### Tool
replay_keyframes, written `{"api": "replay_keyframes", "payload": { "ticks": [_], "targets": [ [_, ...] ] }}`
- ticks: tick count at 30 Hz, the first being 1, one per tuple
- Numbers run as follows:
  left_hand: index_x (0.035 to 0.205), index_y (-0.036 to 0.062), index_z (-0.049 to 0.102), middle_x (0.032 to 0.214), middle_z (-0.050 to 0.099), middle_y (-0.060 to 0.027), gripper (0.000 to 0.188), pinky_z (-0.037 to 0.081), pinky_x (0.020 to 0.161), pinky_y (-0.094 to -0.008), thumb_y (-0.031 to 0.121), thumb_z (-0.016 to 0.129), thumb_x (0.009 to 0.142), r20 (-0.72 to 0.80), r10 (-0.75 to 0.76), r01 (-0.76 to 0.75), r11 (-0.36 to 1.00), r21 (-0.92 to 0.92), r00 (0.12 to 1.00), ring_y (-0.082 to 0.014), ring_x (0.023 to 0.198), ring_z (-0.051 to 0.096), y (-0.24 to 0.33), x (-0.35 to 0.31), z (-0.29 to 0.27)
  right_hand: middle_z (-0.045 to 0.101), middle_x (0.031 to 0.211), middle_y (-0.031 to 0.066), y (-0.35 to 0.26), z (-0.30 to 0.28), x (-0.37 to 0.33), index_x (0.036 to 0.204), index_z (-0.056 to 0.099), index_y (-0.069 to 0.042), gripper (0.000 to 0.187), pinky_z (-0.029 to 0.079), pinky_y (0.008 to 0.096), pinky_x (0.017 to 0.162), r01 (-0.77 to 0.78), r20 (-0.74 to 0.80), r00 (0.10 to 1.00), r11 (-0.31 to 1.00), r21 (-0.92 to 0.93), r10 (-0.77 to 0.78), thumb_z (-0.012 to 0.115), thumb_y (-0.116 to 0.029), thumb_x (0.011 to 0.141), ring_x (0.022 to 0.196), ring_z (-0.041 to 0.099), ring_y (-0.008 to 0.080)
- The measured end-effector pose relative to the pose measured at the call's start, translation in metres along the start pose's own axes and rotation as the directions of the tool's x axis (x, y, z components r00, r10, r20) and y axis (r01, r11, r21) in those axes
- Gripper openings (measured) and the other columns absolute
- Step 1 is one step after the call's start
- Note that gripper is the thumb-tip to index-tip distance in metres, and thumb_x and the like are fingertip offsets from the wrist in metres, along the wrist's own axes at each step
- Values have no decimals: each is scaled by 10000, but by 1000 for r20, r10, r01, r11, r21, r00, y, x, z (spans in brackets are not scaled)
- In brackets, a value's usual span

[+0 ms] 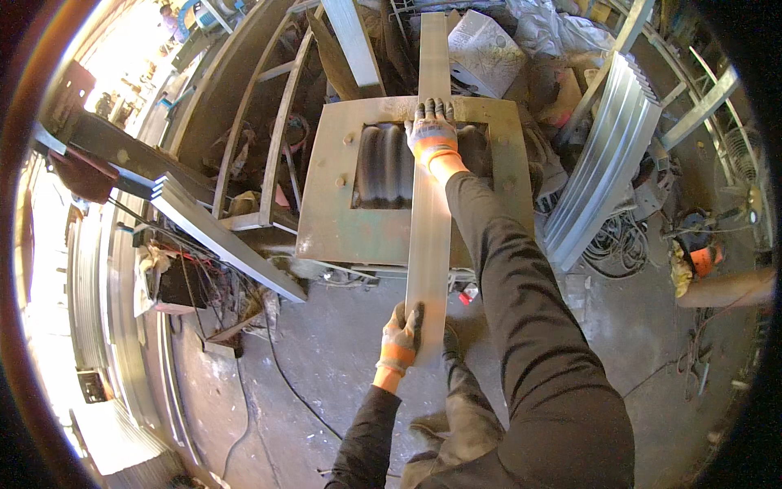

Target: The person repeatedly feeds long metal profiles through a bench-mounted grinding machine, rotating the pieces to smooth multiple edges. The person handles several profiles one at a time, moving them between the machine and a nearby rack.

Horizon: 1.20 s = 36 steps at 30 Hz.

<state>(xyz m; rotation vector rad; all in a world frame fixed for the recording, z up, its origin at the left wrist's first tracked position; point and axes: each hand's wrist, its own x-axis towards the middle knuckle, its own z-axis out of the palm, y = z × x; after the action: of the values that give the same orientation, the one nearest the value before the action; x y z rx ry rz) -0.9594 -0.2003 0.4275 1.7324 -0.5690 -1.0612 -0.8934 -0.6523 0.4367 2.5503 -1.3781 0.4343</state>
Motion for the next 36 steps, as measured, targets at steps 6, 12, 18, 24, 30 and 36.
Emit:
{"api": "replay_keyframes", "payload": {
  "ticks": [6, 12, 18, 24, 30, 36],
  "targets": [
    [1419, 33, 701, 1206, 818, -241, 505, 598, 940, -466, 458, 695, 1147, -42, -66, 69, 994, 88, 997, -393, 1114, 765, -39, -95, -28, 500, 1776, 120, -38, -47, -92, 1678, 557, -114, 641, 350, 698, 1286, -48, 56, 997, 999, 12, 48, 487, -458, 1142, 1661, 422, 327],
    [1422, 54, 691, 1204, 803, -284, 487, 593, 942, -563, 457, 661, 1152, -29, -50, 56, 971, 232, 998, -530, 1164, 742, -104, -249, -74, 394, 1841, 122, -85, -116, -245, 1719, 488, -101, 681, 433, 735, 1232, -109, 158, 983, 990, 94, 93, 507, -438, 1128, 1698, 359, 345],
    [1411, 47, 688, 1201, 808, -291, 441, 597, 938, -557, 402, 669, 1149, -24, -45, 49, 974, 221, 999, -522, 1149, 756, -196, -414, -130, 408, 1828, 162, -142, -172, -417, 1700, 514, -79, 701, 444, 684, 1229, -85, 176, 982, 988, 130, 62, 557, -424, 1091, 1699, 355, 367],
    [1432, 48, 669, 1208, 819, -265, 445, 607, 929, -550, 376, 696, 1132, -16, -135, 134, 948, 289, 991, -505, 1136, 769, -264, -543, -185, 408, 1819, 213, -199, -229, -550, 1705, 497, -46, 762, 379, 603, 1331, -74, 216, 975, 989, 128, 45, 591, -436, 1057, 1690, 345, 442],
    [1478, 37, 642, 1172, 822, -268, 563, 621, 942, -522, 441, 750, 1100, -7, -159, 147, 895, 421, 987, -450, 1120, 798, -260, -625, -225, 411, 1812, 232, -218, -275, -614, 1703, 504, -68, 888, 366, 516, 1366, -165, 170, 980, 890, 424, 101, 790, -355, 913, 1687, 348, 448],
    [1623, 21, 567, 1513, 696, -118, 805, 549, 1163, -389, 676, 566, 1156, 415, -64, 227, 906, -356, 908, -201, 1349, 671, -274, -607, -249, 632, 1666, 185, -183, -259, -592, 1699, 557, -93, 942, 407, 403, 1331, -168, 108, 944, 174, 970, 310, 892, -139, 820, 1548, 581, 313]
  ]
}}
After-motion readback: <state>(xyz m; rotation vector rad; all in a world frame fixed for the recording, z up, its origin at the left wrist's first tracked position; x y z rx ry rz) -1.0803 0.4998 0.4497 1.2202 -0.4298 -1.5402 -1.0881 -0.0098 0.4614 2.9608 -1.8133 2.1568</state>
